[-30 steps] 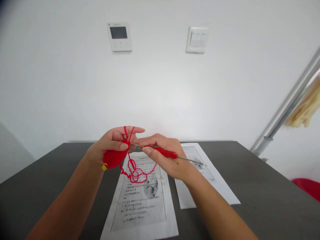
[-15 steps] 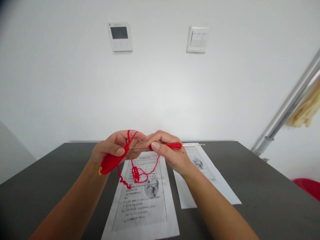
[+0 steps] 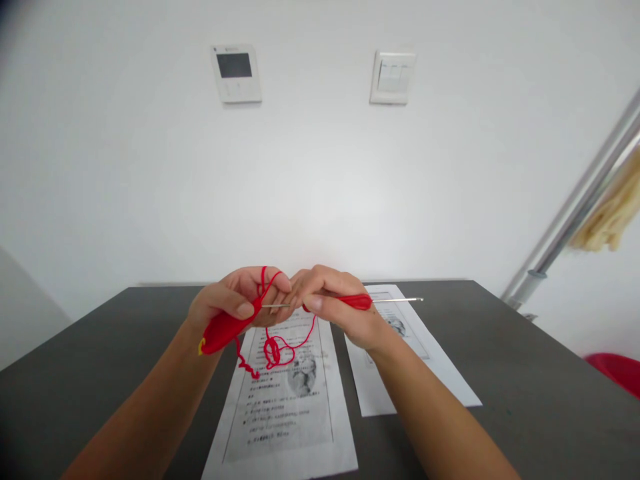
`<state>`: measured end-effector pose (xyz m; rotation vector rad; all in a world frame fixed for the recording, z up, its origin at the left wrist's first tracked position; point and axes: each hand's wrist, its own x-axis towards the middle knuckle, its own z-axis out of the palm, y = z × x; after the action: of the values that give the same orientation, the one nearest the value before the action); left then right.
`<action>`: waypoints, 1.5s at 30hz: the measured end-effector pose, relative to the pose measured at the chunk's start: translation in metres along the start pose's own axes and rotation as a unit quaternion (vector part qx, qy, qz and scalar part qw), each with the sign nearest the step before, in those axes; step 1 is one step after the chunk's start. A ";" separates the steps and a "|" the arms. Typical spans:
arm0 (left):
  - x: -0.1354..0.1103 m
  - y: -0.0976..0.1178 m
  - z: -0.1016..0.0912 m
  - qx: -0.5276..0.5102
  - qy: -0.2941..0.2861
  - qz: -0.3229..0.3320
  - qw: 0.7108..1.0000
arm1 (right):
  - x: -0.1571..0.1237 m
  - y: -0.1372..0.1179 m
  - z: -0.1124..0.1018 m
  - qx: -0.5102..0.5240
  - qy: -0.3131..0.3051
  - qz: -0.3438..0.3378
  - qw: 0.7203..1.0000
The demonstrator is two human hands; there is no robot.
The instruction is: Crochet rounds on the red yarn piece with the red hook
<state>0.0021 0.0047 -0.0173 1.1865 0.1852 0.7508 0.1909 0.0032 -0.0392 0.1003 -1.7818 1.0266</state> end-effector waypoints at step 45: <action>-0.015 0.006 -0.006 0.138 0.009 0.074 0.988 | 0.009 0.000 0.028 0.098 0.099 0.014 0.990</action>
<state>-0.0148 0.0013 -0.0177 1.4699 0.2222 0.8864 0.1666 -0.0123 -0.0347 0.0915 -1.5036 1.1892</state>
